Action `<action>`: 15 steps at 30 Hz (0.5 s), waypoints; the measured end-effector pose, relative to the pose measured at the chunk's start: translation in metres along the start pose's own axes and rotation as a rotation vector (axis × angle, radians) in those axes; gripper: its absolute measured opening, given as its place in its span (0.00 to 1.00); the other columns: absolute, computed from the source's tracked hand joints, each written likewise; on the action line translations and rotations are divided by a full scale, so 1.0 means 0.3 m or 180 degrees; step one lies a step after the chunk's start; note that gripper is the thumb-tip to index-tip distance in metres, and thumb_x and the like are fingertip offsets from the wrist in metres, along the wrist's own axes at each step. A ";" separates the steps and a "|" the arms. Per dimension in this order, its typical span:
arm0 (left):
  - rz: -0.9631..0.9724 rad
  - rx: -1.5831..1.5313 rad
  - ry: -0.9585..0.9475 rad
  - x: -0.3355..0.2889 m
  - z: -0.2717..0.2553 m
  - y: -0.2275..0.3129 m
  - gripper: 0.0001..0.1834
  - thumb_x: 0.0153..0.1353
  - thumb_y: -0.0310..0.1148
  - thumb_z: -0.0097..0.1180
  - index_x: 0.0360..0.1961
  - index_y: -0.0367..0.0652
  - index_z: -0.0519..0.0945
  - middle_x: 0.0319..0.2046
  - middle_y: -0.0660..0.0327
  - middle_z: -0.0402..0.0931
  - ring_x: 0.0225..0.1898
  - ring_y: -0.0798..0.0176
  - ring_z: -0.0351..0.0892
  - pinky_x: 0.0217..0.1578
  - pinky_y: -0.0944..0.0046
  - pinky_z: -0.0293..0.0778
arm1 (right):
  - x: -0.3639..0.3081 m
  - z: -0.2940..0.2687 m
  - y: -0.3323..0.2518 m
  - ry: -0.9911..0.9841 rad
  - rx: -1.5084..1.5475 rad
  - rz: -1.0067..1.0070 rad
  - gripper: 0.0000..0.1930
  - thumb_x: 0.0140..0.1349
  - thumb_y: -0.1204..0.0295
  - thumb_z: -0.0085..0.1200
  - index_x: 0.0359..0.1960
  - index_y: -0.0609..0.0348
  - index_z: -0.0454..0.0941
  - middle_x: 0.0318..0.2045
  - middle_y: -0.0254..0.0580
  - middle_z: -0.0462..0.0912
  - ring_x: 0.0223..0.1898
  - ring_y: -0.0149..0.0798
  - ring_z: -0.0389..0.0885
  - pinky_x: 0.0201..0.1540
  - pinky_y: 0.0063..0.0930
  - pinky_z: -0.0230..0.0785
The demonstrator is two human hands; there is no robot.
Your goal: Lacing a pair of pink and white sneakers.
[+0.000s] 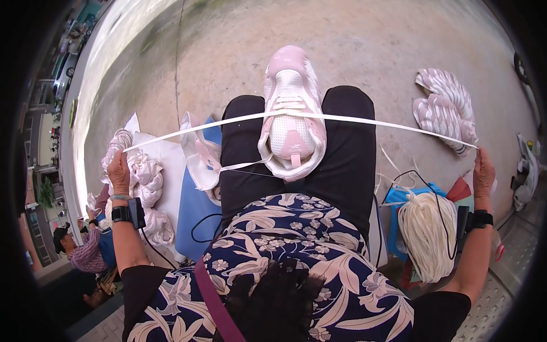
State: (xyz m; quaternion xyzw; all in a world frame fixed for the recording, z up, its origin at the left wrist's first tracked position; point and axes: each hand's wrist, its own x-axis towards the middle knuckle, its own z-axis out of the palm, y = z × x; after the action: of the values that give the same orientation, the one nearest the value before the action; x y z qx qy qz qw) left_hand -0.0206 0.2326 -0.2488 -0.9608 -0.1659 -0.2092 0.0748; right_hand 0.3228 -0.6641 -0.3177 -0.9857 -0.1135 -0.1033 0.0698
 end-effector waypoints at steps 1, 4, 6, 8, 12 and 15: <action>0.0006 0.0008 0.0004 -0.002 -0.007 -0.037 0.08 0.62 0.32 0.51 0.36 0.40 0.79 0.23 0.48 0.76 0.24 0.47 0.77 0.24 0.57 0.71 | 0.006 -0.004 0.017 0.0163 0.0104 0.0159 0.11 0.66 0.66 0.45 0.44 0.57 0.76 0.24 0.45 0.78 0.27 0.41 0.77 0.32 0.32 0.68; -0.0345 -0.0092 0.0235 0.002 -0.011 -0.074 0.10 0.63 0.35 0.50 0.30 0.39 0.78 0.14 0.54 0.71 0.15 0.58 0.71 0.18 0.61 0.67 | 0.002 0.030 0.000 0.0042 0.0951 0.0817 0.12 0.67 0.63 0.44 0.39 0.57 0.77 0.18 0.36 0.74 0.17 0.27 0.70 0.21 0.24 0.64; -0.1077 -0.0909 -0.0294 0.008 0.033 0.017 0.13 0.63 0.37 0.50 0.27 0.39 0.77 0.13 0.58 0.71 0.12 0.64 0.69 0.15 0.65 0.64 | -0.038 0.099 -0.035 -0.0140 0.1909 0.1656 0.14 0.66 0.60 0.45 0.29 0.55 0.75 0.12 0.31 0.70 0.09 0.22 0.62 0.11 0.19 0.54; -0.2183 -0.2206 -0.1290 0.008 0.029 0.219 0.16 0.64 0.40 0.48 0.23 0.41 0.75 0.12 0.64 0.70 0.09 0.73 0.64 0.10 0.73 0.58 | -0.060 0.139 -0.265 -0.0930 0.2455 0.1929 0.16 0.66 0.59 0.46 0.26 0.56 0.74 0.09 0.30 0.67 0.07 0.22 0.60 0.09 0.18 0.50; -0.2385 -0.4074 -0.3067 0.026 0.014 0.658 0.16 0.65 0.41 0.47 0.27 0.41 0.75 0.14 0.65 0.72 0.09 0.76 0.65 0.09 0.78 0.55 | -0.100 0.025 -0.854 -0.2488 0.4363 0.1962 0.16 0.66 0.61 0.45 0.26 0.59 0.71 0.08 0.30 0.65 0.06 0.23 0.57 0.12 0.18 0.54; -0.1908 -0.4762 -0.3756 0.061 0.042 0.863 0.14 0.66 0.39 0.46 0.29 0.41 0.74 0.17 0.63 0.74 0.11 0.76 0.67 0.11 0.79 0.58 | -0.081 -0.023 -1.093 -0.3206 0.4949 0.1498 0.13 0.66 0.64 0.45 0.29 0.61 0.73 0.14 0.33 0.72 0.13 0.22 0.64 0.18 0.18 0.59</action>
State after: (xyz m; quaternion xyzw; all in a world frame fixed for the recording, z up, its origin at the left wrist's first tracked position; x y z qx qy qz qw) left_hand 0.0905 -0.0011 -0.2715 -0.6293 -0.2376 0.2407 -0.6997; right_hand 0.2204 -0.3539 -0.2789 -0.5897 0.0340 0.4541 0.6670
